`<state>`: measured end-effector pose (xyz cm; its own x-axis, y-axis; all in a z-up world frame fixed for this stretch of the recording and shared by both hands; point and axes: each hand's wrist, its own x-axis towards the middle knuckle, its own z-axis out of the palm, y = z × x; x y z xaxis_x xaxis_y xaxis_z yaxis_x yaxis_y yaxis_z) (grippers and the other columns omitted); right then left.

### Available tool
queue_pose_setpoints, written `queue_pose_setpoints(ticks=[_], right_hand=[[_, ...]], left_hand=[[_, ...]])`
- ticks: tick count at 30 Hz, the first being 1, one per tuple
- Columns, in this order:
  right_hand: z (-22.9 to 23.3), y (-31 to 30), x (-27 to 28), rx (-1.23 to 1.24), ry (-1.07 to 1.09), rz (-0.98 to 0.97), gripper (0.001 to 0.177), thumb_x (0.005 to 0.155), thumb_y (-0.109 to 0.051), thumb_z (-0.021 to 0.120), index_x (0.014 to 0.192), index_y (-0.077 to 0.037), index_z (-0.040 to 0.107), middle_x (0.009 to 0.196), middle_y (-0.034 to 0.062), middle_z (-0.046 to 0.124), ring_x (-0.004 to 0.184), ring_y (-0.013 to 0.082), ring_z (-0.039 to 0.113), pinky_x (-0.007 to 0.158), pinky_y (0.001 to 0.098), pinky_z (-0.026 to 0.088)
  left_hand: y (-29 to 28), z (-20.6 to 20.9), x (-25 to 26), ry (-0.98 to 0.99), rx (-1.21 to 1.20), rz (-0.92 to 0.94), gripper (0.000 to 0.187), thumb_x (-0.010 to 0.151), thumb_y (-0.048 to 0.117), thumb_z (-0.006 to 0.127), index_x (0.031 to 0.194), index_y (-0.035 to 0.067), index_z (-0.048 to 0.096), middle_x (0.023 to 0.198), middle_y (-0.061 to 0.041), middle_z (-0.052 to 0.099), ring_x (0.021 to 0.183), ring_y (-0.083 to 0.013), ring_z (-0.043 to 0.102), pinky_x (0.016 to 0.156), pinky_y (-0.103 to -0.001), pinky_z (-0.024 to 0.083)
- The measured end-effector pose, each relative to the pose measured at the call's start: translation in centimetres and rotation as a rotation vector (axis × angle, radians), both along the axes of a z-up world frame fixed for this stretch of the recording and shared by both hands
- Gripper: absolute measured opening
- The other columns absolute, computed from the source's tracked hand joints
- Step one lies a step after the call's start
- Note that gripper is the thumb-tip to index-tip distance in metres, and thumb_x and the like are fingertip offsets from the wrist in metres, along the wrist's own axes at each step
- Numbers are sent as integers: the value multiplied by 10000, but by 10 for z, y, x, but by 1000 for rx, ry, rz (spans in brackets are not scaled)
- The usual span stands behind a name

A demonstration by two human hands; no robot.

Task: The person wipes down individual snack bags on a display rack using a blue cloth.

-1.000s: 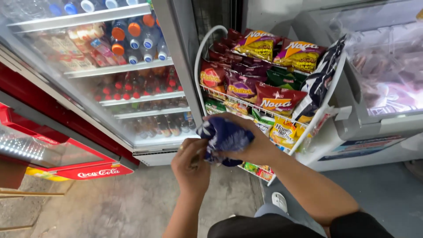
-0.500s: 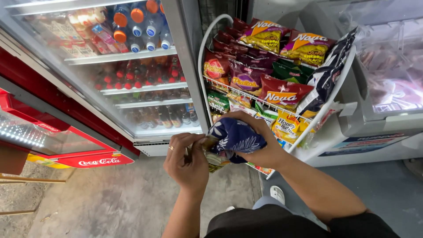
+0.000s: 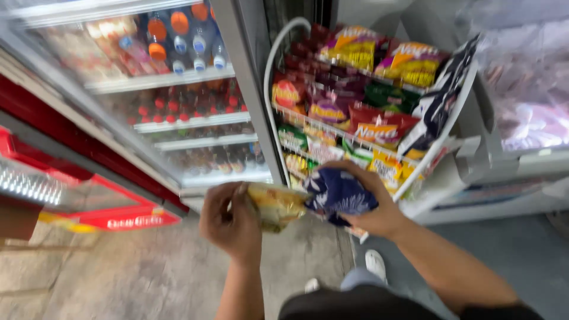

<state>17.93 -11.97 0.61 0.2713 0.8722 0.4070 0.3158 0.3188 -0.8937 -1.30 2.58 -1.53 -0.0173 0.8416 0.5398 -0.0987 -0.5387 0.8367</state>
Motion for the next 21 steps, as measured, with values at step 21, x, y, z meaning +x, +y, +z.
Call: queue_pose_setpoints(ticks=[21], right_hand=[[-3,47,13,-17,-251,14,810,619,-135,944,1344,-147,585,1207,33,691,1149,198,643,1039,348,484]], left_hand=[[29,-19,-17,-210,-464,-717,264,1033,229,568,1203,27,577,1152,-78,658,1091,-188,631,986,-348,521]])
